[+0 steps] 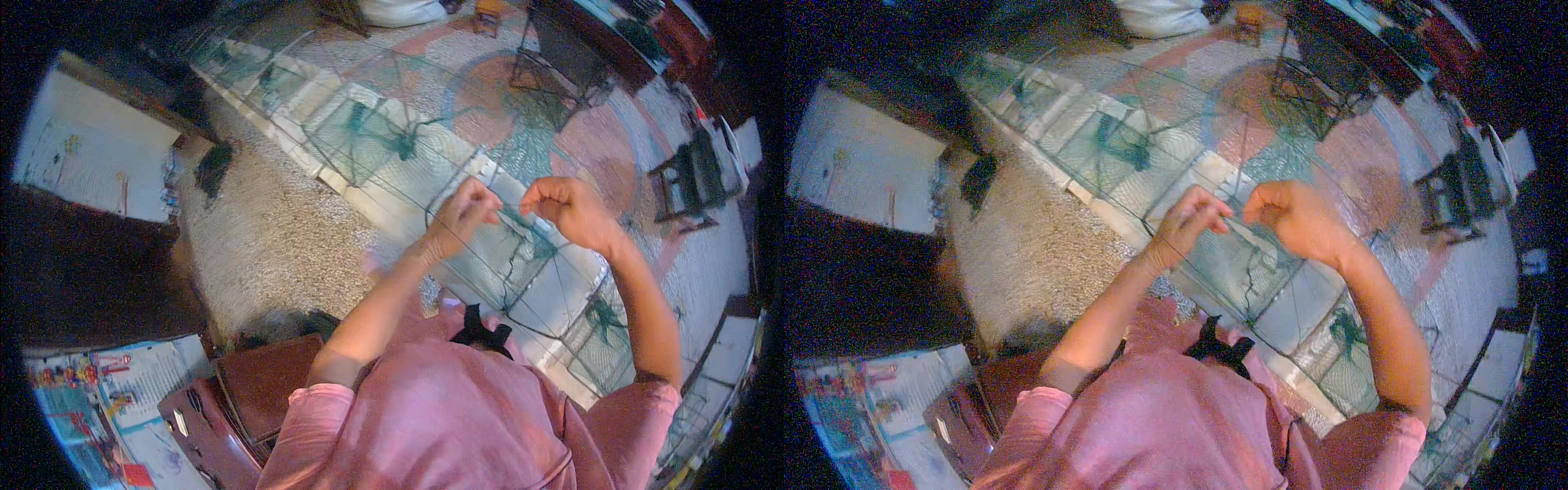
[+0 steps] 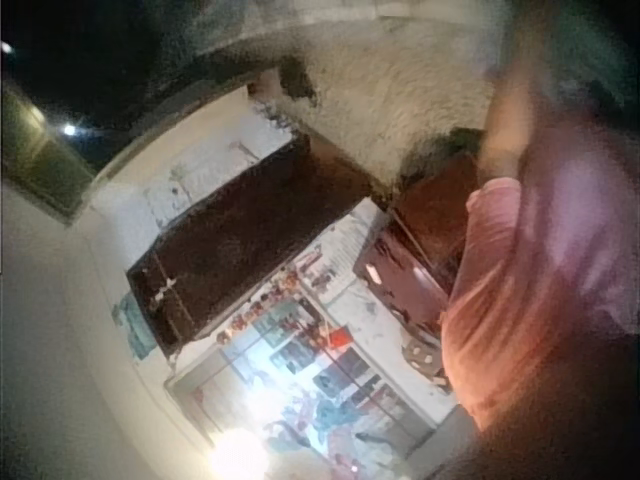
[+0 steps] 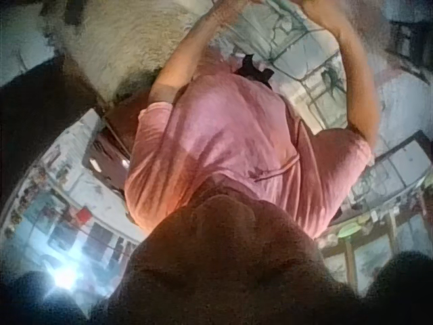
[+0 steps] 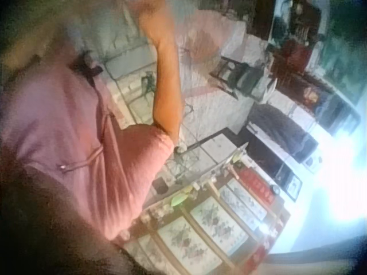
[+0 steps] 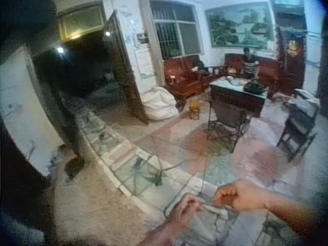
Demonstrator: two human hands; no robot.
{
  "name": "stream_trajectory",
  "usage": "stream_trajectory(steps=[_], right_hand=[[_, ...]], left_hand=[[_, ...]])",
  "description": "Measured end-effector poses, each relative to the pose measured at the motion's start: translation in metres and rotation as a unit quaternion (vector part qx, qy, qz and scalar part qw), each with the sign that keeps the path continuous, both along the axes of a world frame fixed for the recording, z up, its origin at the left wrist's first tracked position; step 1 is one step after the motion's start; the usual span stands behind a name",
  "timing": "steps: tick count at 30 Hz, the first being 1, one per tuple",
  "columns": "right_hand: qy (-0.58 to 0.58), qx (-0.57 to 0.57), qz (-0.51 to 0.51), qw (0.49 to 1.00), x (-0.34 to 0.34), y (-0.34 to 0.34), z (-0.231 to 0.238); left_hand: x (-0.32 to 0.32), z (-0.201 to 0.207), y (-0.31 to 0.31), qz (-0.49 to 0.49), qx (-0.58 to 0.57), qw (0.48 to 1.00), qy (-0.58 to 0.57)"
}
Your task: The person connects components of several mesh fishing traps arranged in a line on a table, using their hands to thread and tie string and then cutting a segment of string with scissors.
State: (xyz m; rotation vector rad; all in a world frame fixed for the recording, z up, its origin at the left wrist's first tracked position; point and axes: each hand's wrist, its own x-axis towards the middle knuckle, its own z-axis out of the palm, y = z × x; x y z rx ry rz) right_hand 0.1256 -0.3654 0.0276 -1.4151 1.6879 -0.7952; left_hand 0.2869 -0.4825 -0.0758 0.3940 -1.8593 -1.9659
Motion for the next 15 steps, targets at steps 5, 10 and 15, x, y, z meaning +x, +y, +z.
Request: stream_trajectory(steps=[5, 10, 15], right_hand=[[0.013, 0.038, -0.086, 0.996, -0.013, 0.017, 0.002], [0.048, 0.055, -0.116, 0.991, -0.026, 0.045, 0.000], [0.113, 0.006, -0.157, 0.981, -0.021, 0.051, -0.005]], left_hand=[[0.000, -0.012, -0.004, 0.036, 0.004, 0.999, 0.024], [-0.004, -0.010, 0.002, 0.041, 0.009, 0.999, 0.012], [-0.002, -0.009, 0.007, 0.060, 0.021, 0.998, 0.005]])
